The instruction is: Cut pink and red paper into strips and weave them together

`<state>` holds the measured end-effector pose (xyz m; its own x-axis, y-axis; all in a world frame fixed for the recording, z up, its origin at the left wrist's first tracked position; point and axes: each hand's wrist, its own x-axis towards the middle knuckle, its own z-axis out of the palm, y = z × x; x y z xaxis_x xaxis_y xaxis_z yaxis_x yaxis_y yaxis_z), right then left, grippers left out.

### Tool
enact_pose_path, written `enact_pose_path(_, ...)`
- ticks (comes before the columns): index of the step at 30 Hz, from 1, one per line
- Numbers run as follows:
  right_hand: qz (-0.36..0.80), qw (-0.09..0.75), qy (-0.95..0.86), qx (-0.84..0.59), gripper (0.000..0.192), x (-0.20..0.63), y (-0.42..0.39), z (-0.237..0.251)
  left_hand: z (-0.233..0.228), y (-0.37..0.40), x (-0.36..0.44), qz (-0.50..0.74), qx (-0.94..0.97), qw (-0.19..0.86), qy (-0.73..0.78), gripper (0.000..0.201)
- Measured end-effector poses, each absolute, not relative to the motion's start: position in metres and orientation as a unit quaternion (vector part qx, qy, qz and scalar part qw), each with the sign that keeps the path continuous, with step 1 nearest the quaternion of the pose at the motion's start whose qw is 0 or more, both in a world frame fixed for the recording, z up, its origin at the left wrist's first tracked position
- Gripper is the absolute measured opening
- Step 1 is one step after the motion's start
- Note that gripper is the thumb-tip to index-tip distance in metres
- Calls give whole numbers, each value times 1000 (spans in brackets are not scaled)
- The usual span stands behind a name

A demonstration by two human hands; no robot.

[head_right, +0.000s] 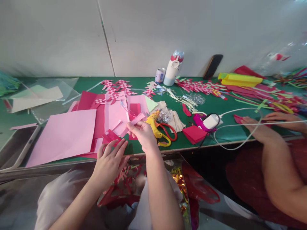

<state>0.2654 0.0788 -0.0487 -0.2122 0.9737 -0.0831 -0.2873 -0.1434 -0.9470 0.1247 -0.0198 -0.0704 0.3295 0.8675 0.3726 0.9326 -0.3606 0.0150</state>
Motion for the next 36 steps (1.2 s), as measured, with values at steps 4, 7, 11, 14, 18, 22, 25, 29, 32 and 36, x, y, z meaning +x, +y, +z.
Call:
enact_pose_path(4, 649, 488, -436, -389, 31, 269, 78, -50, -72, -22, 121, -155, -805, 94, -565, 39)
enact_pose_path(7, 652, 485, -440, -381, 31, 270, 76, -49, -76, -25, 114, -158, -812, 82, -555, 39)
enact_pose_path(11, 655, 474, -442, -389, 35, 269, 74, -46, -76, -28, 101, -159, -832, 71, -526, 36)
enact_pose_path(14, 654, 463, -449, -395, 38, 269, 73, -44, -75, -29, 88, -172, -844, 52, -506, 34)
enact_pose_path(18, 643, 438, -482, -403, 37, 270, 72, -45, -73, -27, 72, -174, -862, 34, -474, 33)
enact_pose_path(22, 639, 378, -531, -408, 33, 270, 73, -50, -73, -24, 68, -168, -870, 15, -462, 37)
enact_pose_path(25, 613, 334, -573, -429, 31, 270, 72, -52, -71, -25, 71, -177, -869, 8, -461, 40)
enact_pose_path(29, 584, 260, -632, -438, 31, 269, 70, -53, -61, -29, 76, -271, -826, -28, -494, 33)
enact_pose_path(32, 579, 197, -670, -421, 28, 268, 67, -50, -52, -26, 79, -352, -733, -98, -574, 24)
enact_pose_path(36, 567, 135, -706, -402, 27, 264, 64, -46, -46, -15, 83, -357, -635, -221, -649, 28)
